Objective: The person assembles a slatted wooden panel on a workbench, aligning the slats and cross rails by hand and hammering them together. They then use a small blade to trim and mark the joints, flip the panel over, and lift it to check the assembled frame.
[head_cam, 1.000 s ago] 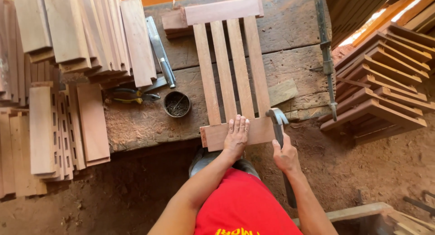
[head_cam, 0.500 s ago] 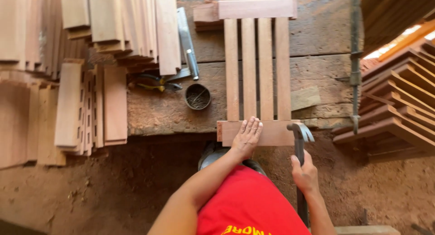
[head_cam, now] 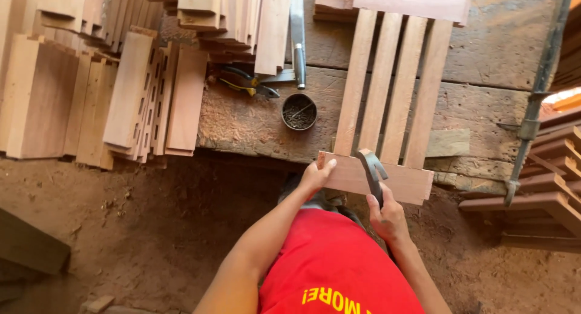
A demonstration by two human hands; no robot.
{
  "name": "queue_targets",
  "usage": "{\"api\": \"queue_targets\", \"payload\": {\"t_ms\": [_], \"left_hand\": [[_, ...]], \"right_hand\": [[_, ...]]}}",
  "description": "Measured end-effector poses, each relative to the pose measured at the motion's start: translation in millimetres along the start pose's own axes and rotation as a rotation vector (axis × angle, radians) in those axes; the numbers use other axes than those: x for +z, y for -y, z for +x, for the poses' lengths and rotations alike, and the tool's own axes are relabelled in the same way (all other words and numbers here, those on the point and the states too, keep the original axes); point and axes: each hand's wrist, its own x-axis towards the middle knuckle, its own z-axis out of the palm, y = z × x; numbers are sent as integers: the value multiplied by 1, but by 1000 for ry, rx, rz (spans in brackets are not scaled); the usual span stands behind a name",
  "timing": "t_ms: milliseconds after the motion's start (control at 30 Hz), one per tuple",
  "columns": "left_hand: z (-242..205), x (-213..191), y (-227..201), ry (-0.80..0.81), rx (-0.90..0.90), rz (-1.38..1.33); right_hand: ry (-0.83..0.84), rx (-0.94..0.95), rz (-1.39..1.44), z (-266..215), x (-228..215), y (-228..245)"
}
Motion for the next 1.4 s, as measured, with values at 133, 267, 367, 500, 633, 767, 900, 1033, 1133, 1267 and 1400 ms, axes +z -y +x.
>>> {"api": "queue_targets", "payload": {"t_ms": [133, 267, 367, 500, 633, 767, 900, 1033, 1133, 1267, 1400], "left_hand": [[-18, -7, -15, -9, -42, -23], [-28, -11, -27, -11, -7, -10], [-43, -17, -32, 22, -14, 3], [-49, -19, -39, 18, -30, 25], [-54, -26, -47, 47, 13, -5], [-45, -22, -34, 50, 9, -19], [-36, -14, -29, 26, -24, 6], [-46, -31, -51, 32, -37, -50], [-40, -33, -59, 27, 28, -164], [-43, -28, -66, -11, 42, -214], [5, -5, -25, -58, 19, -111]], "right_hand": [[-1, -120, -90, 21, 18, -3], [70, -139, -190, 37, 28, -25], [11, -162, -183, 22, 22, -11], [-42, -188, -243, 27, 43, -33], [34, -191, -285, 42, 39, -28], [54, -151, -216, 30, 28, -12], [-49, -187, -144, 19, 18, 6], [-90, -199, -115, 16, 12, 14], [-95, -233, -114, 22, 20, 13], [43, -156, -116, 25, 28, 7], [105, -58, -140, 20, 26, -15]]}}
